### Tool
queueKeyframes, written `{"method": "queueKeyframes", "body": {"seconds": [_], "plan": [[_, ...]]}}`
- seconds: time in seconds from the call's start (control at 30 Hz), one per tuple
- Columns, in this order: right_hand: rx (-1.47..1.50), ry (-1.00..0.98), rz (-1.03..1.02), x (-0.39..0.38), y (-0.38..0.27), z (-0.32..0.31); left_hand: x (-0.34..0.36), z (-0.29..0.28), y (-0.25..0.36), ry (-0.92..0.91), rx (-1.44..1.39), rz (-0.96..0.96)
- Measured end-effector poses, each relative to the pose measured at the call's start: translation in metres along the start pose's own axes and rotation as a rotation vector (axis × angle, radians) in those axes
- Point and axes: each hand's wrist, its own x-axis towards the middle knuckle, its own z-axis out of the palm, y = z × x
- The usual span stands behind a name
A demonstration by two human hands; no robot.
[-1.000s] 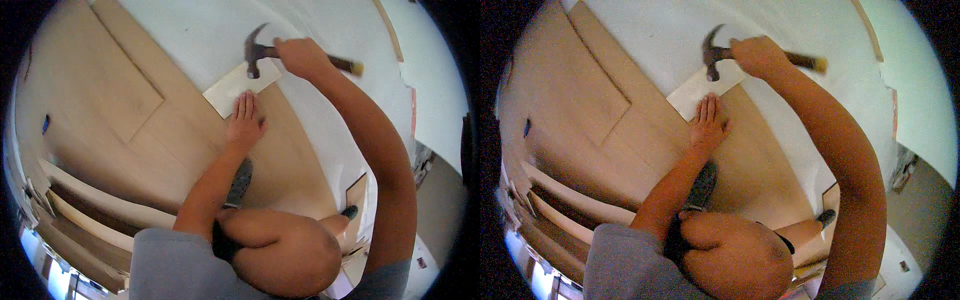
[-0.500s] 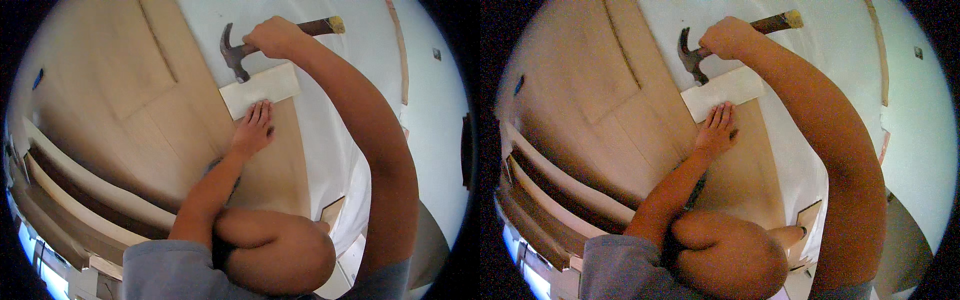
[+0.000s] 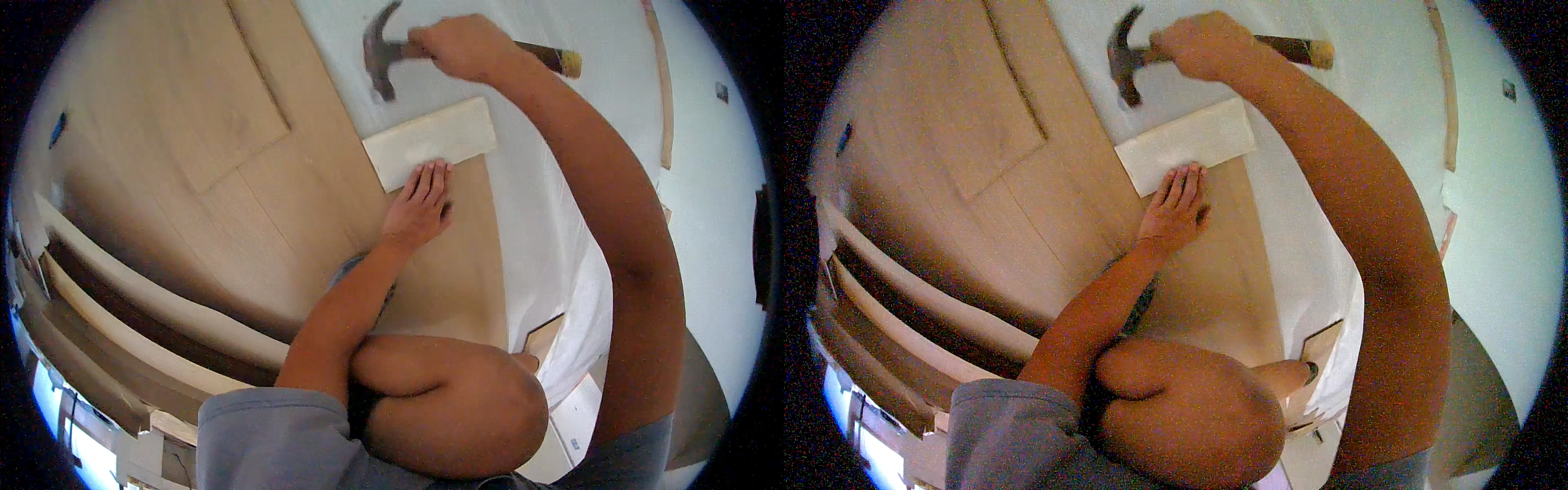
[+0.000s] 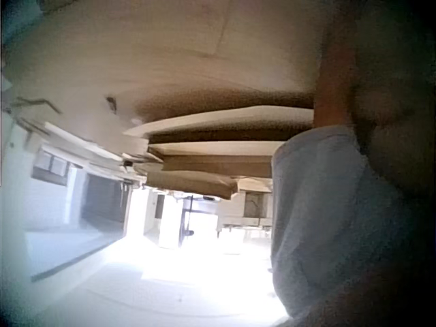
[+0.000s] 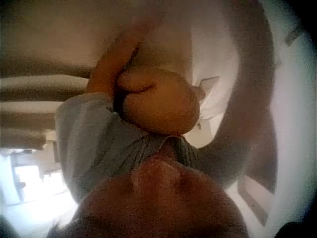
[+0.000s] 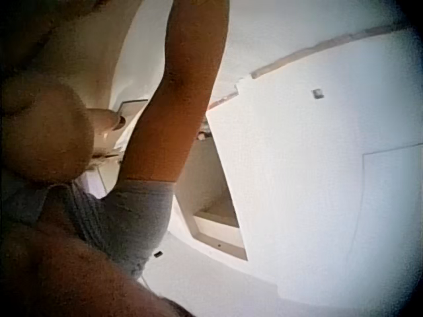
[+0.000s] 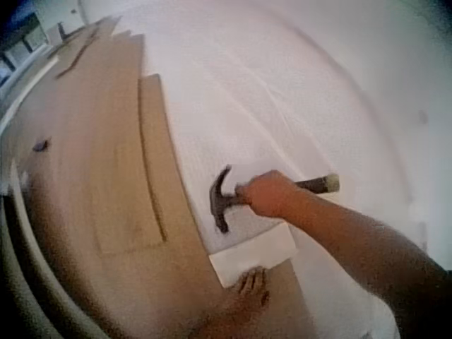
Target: The person unboxes floor planks, aligns them on a white underlay, and secures them into place using a hammer and a tapping block.
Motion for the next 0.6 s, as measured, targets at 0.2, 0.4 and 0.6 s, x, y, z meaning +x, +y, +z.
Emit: {"method": "queueKeyframes", "body": {"seconds": [0.2,0.4,0.6], "plan": [[0.045,0.229,0.243,-0.007,0.017,0.019,0.005,0.003,0.003,0.027,-0.019,-0.003],[-0.071,-0.148,-0.134,-0.01,-0.007,0.006,0.004,0.004,0.0,0.014,-0.029,0.007],[0.235,0.216,0.326,0.004,-0.006,-0.031,0.001,-0.005,-0.004,0.038,0.018,0.022]]}}
